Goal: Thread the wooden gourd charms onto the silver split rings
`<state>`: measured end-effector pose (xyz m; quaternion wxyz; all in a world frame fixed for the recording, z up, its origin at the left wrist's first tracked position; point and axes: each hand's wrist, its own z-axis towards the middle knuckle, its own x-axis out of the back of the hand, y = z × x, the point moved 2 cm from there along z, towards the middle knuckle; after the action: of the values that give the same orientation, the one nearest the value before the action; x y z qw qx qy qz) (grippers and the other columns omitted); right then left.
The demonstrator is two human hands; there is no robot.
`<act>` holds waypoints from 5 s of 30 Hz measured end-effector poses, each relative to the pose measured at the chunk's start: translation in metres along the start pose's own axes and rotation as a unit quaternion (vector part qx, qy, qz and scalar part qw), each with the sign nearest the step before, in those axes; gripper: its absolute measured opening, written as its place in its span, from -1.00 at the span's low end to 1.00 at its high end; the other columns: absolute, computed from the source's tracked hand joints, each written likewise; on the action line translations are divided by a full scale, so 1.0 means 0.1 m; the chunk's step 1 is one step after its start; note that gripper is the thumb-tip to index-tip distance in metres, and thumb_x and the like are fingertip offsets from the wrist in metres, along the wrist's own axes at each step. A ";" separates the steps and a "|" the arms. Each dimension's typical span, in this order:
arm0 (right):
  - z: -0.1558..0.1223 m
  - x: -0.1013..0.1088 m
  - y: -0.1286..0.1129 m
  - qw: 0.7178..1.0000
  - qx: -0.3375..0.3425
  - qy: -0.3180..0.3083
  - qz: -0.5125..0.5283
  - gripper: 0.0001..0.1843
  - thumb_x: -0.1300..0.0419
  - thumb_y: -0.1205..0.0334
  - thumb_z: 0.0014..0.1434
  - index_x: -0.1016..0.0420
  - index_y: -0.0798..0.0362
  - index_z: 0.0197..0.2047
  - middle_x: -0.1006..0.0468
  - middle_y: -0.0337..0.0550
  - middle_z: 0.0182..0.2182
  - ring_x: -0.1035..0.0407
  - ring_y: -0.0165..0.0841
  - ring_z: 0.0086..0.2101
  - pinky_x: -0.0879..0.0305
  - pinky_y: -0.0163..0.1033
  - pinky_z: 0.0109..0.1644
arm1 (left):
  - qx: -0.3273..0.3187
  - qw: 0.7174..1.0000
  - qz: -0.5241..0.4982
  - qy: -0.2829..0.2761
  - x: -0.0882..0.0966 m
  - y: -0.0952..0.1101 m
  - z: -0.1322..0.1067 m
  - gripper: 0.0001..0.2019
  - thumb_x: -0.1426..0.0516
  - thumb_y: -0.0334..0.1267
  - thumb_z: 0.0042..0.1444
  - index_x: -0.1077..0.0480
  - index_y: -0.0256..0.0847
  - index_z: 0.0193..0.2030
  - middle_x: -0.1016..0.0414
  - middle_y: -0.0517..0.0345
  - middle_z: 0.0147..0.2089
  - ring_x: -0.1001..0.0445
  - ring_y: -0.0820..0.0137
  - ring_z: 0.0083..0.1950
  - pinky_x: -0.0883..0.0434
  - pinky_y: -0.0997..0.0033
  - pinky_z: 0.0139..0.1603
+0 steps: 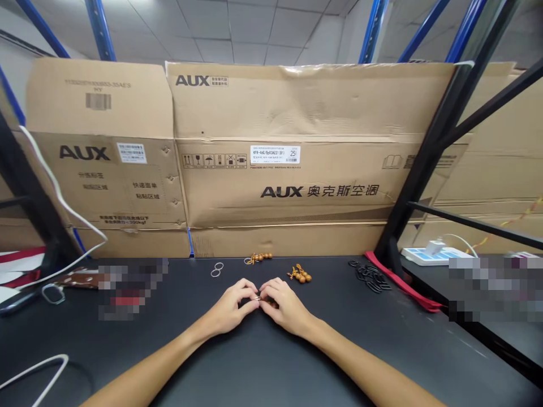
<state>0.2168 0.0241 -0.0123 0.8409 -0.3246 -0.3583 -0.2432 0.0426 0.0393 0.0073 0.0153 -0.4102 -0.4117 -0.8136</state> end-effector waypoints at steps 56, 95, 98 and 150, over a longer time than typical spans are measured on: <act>0.02 0.06 0.06 0.993 -0.069 0.070 -0.059 -0.94 -0.14 0.28 0.21 -0.43 0.04 -0.27 -0.49 -0.15 -0.31 -0.30 -0.28 -0.27 -0.19 -0.19 -0.15 | -0.053 0.985 0.153 0.052 -0.01 0.01 -0.04 -0.87 0.00 -0.33 0.24 -0.37 -0.17 -0.27 -0.34 0.09 -0.10 -0.36 0.32 -0.09 -0.33 0.29 -0.03; -0.01 0.21 0.35 0.888 -0.245 0.017 -0.389 -0.66 -0.07 0.36 0.11 -0.46 0.24 -0.05 -0.42 0.20 -0.04 -0.24 0.00 -0.08 -0.17 -0.02 -0.11 | 0.045 0.941 0.326 0.074 -0.02 -0.36 -0.08 -0.56 0.04 -0.09 0.26 -0.29 -0.35 0.15 -0.26 -0.17 0.26 -0.21 0.12 0.29 -0.20 0.12 0.27; -0.02 0.16 0.37 0.896 -0.232 -0.002 -0.378 -0.79 -0.09 0.37 0.10 -0.53 0.19 -0.24 -0.45 0.20 -0.20 -0.25 0.00 -0.14 -0.19 -0.01 -0.15 | 0.053 0.942 0.323 0.078 -0.03 -0.39 -0.07 -0.56 0.03 -0.10 0.26 -0.28 -0.36 0.16 -0.30 -0.19 0.23 -0.24 0.08 0.26 -0.22 0.06 0.24; 0.02 0.05 -0.05 0.974 -0.139 0.016 0.179 -0.84 -0.08 0.20 0.20 -0.41 0.04 -0.36 -0.52 -0.25 -0.47 -0.37 -0.39 -0.45 -0.26 -0.30 -0.33 | 0.051 0.995 0.056 0.064 -0.07 -0.07 -0.04 -0.79 0.13 -0.21 0.32 -0.24 -0.16 -0.28 -0.45 0.10 -0.24 -0.44 0.33 -0.20 -0.34 0.33 -0.14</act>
<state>0.2162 0.0214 -0.0053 0.8229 -0.4936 -0.2434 -0.1413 0.0419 0.0391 -0.0028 0.1081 -0.3781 -0.4275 -0.8140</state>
